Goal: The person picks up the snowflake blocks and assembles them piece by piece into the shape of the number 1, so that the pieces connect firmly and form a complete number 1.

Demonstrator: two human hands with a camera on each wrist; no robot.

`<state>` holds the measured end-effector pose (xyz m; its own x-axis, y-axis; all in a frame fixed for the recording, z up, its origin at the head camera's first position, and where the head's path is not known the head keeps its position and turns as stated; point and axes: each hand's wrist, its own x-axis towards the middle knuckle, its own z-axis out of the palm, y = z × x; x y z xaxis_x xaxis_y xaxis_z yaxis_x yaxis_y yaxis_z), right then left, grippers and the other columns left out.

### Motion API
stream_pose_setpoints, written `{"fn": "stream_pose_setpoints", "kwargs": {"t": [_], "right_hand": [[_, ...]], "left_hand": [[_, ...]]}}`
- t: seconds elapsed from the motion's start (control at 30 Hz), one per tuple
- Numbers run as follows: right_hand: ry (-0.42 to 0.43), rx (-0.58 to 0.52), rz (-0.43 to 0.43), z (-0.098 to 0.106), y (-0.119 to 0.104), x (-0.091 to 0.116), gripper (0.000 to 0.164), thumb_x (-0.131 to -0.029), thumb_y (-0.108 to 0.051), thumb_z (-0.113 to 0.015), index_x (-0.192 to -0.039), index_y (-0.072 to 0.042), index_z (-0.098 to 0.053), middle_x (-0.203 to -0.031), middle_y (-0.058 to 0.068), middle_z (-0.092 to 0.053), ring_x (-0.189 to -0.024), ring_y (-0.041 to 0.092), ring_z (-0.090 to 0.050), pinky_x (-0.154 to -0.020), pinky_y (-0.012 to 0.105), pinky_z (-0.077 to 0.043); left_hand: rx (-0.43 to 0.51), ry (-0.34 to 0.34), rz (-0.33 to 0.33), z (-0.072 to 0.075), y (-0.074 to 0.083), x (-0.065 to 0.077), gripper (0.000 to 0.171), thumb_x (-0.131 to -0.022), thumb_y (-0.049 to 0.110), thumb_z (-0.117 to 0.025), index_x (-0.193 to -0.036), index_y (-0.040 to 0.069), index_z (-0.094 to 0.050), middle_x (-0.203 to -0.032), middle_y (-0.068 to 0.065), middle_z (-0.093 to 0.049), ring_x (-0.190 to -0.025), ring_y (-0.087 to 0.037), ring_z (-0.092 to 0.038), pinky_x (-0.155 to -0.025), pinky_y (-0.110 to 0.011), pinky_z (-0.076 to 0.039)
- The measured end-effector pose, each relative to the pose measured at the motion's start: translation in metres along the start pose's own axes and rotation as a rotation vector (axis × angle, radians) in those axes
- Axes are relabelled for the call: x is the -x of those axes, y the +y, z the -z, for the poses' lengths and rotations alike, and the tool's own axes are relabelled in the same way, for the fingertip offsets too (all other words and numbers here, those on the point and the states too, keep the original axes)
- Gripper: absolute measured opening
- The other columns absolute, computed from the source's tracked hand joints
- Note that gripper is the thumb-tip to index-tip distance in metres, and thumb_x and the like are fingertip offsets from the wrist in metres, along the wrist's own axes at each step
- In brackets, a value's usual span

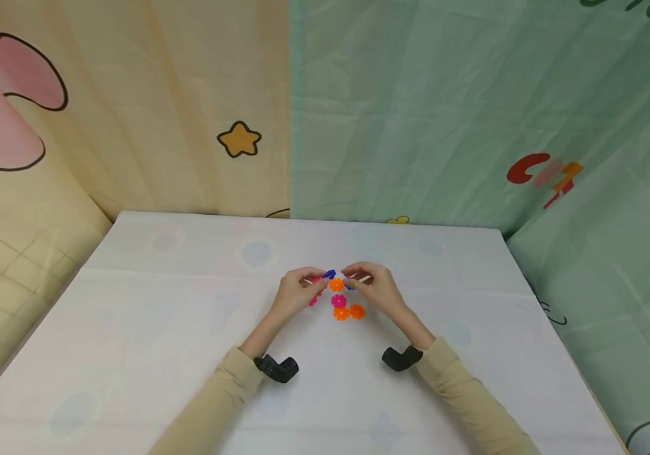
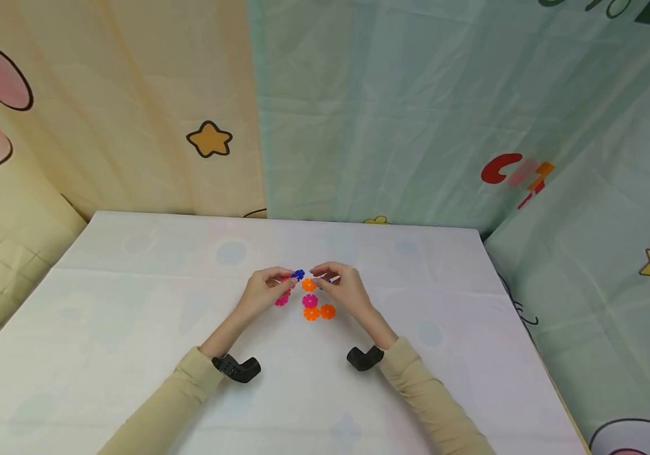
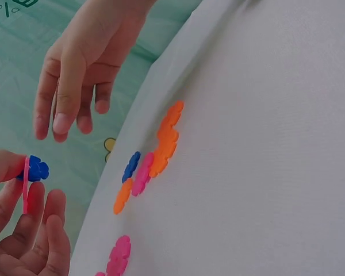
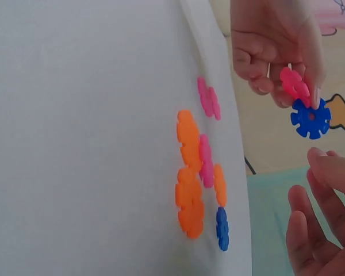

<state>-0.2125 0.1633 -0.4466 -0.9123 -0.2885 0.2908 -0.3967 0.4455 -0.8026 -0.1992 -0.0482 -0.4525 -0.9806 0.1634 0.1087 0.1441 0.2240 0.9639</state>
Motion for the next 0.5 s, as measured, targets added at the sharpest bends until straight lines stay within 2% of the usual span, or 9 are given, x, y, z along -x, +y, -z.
{"fn": "stream_pose_setpoints", "kwargs": {"t": [0.13, 0.33, 0.5], "right_hand": [[-0.073, 0.053, -0.029, 0.008, 0.007, 0.006, 0.019, -0.091, -0.002, -0.078, -0.109, 0.003, -0.074, -0.104, 0.013, -0.075, -0.086, 0.025, -0.065, -0.078, 0.031, -0.056], [-0.197, 0.104, -0.085, 0.019, 0.018, 0.017, 0.023, -0.09, -0.003, -0.08, -0.112, 0.003, -0.073, -0.102, 0.01, -0.074, -0.083, 0.022, -0.062, -0.076, 0.028, -0.054], [-0.263, 0.139, -0.146, 0.025, 0.02, 0.025, 0.026, -0.087, -0.003, -0.082, -0.112, 0.001, -0.074, -0.101, 0.007, -0.072, -0.078, 0.019, -0.057, -0.069, 0.026, -0.05]], "left_hand": [[-0.024, 0.035, 0.009, 0.002, -0.003, 0.001, 0.017, -0.095, 0.006, -0.074, -0.109, -0.004, -0.075, -0.084, -0.008, -0.071, -0.072, -0.025, -0.068, -0.059, -0.019, -0.05], [-0.064, 0.058, 0.02, 0.006, -0.004, 0.003, 0.021, -0.095, 0.009, -0.075, -0.11, -0.005, -0.075, -0.092, -0.009, -0.073, -0.075, -0.021, -0.066, -0.063, -0.019, -0.051], [-0.074, 0.075, 0.028, 0.007, -0.004, 0.004, 0.023, -0.095, 0.012, -0.077, -0.11, -0.005, -0.076, -0.097, -0.011, -0.074, -0.081, -0.022, -0.066, -0.068, -0.02, -0.053]]}}
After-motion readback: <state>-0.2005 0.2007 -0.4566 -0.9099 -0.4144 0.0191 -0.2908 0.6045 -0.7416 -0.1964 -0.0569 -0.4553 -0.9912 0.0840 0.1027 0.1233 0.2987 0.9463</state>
